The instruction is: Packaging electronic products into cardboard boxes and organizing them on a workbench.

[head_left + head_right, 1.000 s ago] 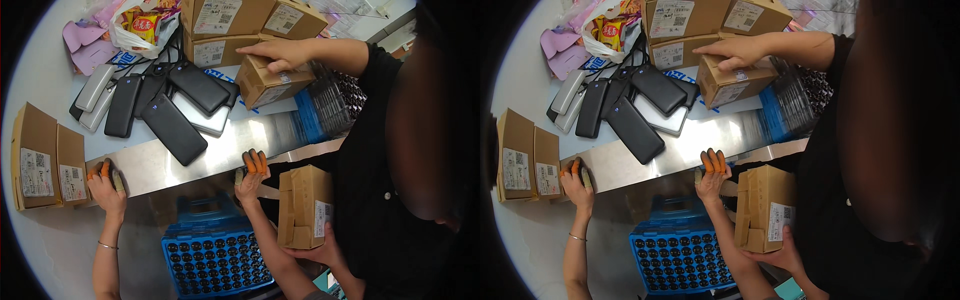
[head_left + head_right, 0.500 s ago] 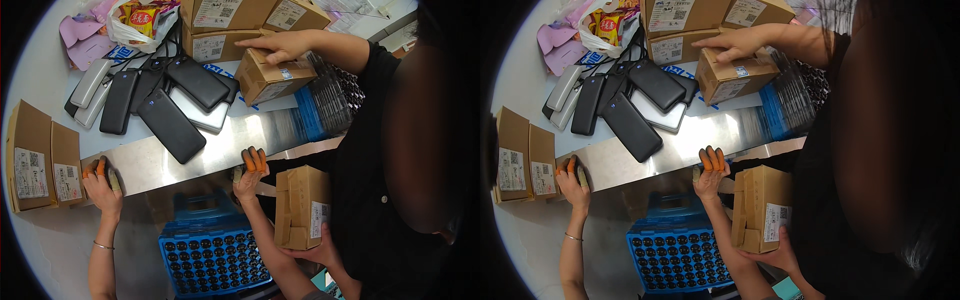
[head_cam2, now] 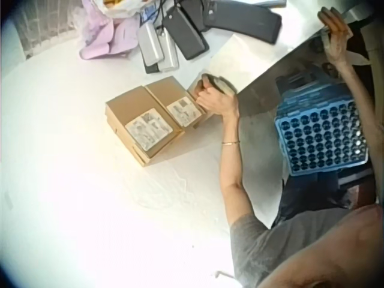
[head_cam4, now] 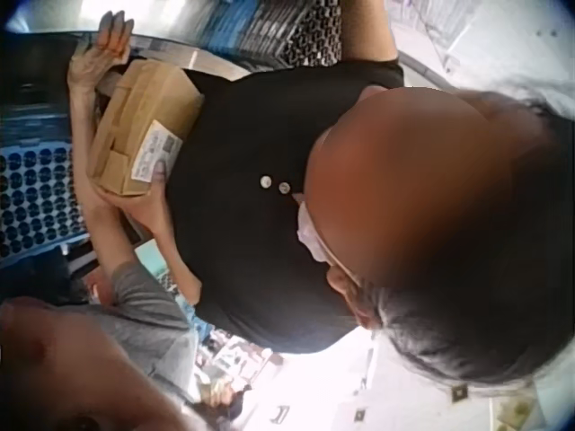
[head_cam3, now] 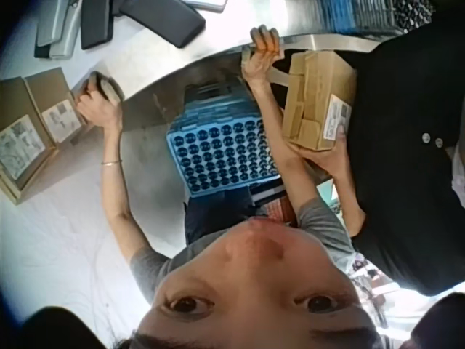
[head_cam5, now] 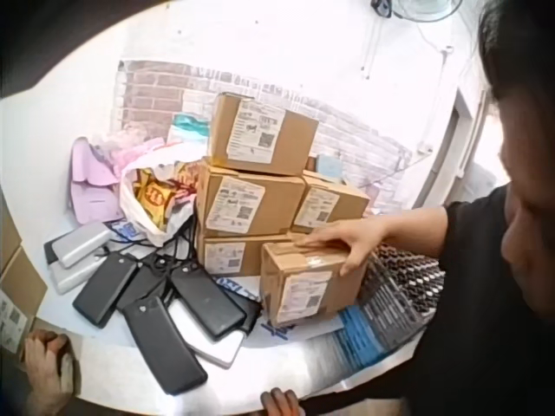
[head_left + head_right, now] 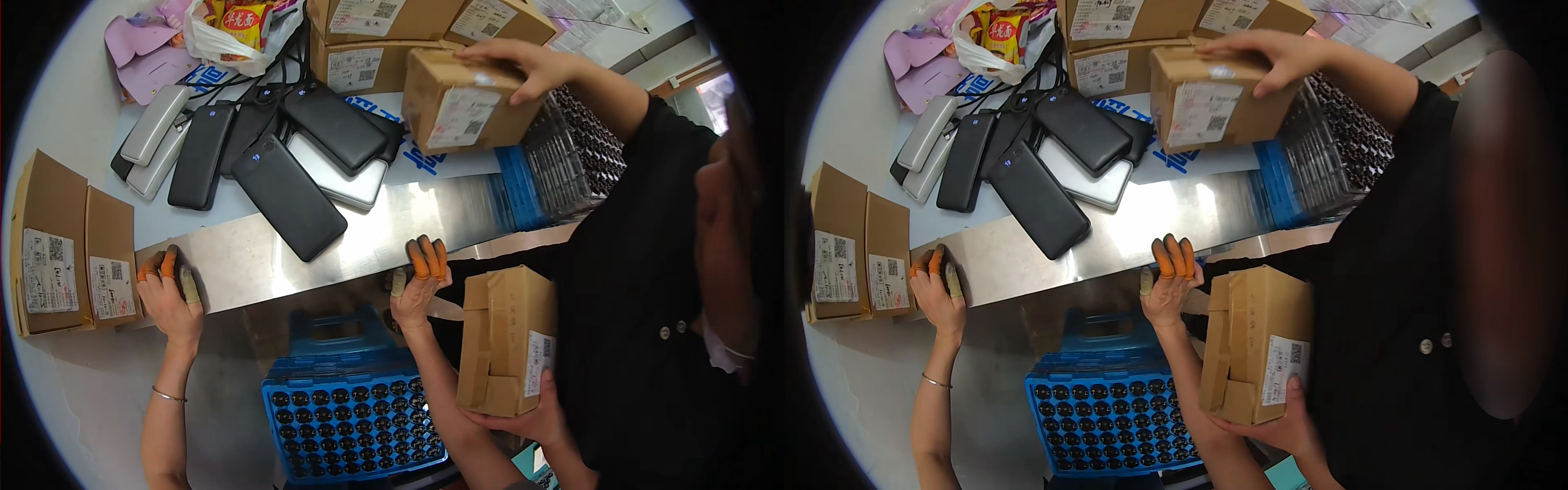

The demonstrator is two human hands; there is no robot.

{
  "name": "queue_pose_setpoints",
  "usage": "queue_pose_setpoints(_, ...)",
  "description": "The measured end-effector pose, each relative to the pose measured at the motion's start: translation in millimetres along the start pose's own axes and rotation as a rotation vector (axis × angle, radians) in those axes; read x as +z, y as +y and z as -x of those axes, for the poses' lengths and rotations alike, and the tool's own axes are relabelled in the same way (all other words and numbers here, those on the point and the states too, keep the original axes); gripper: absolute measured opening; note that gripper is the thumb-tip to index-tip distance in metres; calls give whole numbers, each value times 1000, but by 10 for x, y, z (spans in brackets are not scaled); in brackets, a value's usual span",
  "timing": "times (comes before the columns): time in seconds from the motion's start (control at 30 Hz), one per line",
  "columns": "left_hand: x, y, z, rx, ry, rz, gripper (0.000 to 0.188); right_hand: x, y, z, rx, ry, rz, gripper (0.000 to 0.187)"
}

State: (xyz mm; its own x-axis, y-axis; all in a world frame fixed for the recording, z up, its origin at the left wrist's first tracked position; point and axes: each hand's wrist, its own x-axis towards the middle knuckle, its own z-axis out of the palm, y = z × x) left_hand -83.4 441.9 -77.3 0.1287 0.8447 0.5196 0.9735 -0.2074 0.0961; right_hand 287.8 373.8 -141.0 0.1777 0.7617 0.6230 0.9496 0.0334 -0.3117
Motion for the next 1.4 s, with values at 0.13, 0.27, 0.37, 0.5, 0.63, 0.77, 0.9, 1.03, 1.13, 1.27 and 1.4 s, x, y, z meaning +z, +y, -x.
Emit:
queue_pose_setpoints(0.13, 12, -37, 31, -31, -29, 3, 35, 22, 7, 3, -28, 44, -4, 44)
queue_pose_setpoints(0.27, 15, -40, 28, -25, -34, 11, 34, 69, 42, 36, -29, 61, -21, 42)
queue_pose_setpoints(0.37, 1, -28, 26, -34, -41, 19, 34, 136, 100, 61, -29, 132, -42, 43)
queue_pose_setpoints(0.5, -27, -21, 2, -21, -41, 20, 34, 137, 120, 70, -59, 65, -44, 40)
queue_pose_setpoints(0.63, -22, -8, -8, -24, -37, 45, 35, 192, 142, 53, -87, 120, -52, 38)
queue_pose_setpoints(0.77, -26, -10, -20, -19, -45, 49, 35, 240, 170, 58, -106, 157, -57, 39)
queue_pose_setpoints(0.9, -26, -7, -17, -28, -50, 51, 35, 258, 178, 47, -121, 185, -48, 38)
queue_pose_setpoints(1.03, -25, 7, -20, -31, -43, 55, 35, 266, 179, 29, -130, 197, -71, 38)
queue_pose_setpoints(1.13, -42, 17, -27, -30, -41, 58, 35, 274, 194, 54, -134, 198, -67, 38)
queue_pose_setpoints(1.27, -40, 9, -29, -19, -34, 51, 35, 281, 204, 56, -139, 201, -79, 39)
queue_pose_setpoints(1.4, -32, 10, -39, -23, -36, 55, 35, 313, 200, 32, -127, 240, -86, 42)
